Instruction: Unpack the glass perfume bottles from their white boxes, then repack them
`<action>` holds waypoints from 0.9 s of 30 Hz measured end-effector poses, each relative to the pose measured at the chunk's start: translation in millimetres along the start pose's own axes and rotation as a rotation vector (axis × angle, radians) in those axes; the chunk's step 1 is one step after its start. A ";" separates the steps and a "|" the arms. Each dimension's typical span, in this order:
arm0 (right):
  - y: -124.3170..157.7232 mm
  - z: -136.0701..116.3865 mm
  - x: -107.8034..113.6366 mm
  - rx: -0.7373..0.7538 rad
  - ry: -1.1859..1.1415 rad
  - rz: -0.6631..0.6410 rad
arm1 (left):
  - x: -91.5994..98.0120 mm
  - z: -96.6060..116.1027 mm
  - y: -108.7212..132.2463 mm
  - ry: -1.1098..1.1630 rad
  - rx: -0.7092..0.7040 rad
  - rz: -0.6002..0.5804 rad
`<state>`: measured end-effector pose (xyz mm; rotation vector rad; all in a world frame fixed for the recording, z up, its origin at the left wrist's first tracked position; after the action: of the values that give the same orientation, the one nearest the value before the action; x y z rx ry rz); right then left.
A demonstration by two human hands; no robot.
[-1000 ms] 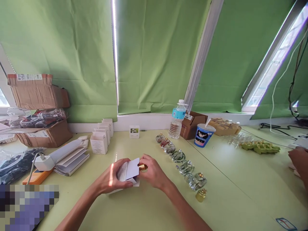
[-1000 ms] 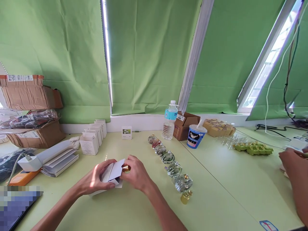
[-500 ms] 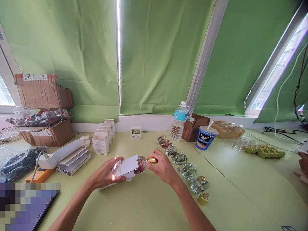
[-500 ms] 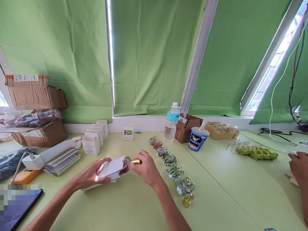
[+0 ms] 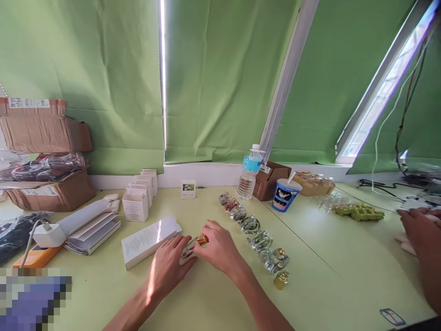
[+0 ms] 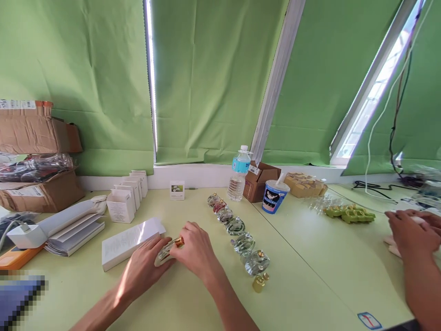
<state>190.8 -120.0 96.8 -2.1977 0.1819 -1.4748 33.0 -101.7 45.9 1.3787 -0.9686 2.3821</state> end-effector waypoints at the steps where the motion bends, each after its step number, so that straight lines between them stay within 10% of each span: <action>1: 1.5 -2.4 -1.8 0.001 -0.006 -0.017 | -2.3 1.2 0.5 0.005 0.019 -0.022; 27: -3.4 2.9 17.1 -0.049 -0.148 0.066 | 2.1 -12.9 0.0 0.106 0.130 -0.028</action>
<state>199.9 -122.4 111.7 -2.3066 0.2410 -1.2796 22.9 -93.7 43.3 1.2836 -0.7753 2.5076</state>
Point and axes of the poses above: each hand's wrist, its own y-axis away from the middle knuckle, its own x-axis out of the back of the hand, z = x × y, the point moved 3 cm from there along -y, towards the middle knuckle, and after that the axes turned 1 degree about x, right-handed, at the moved point
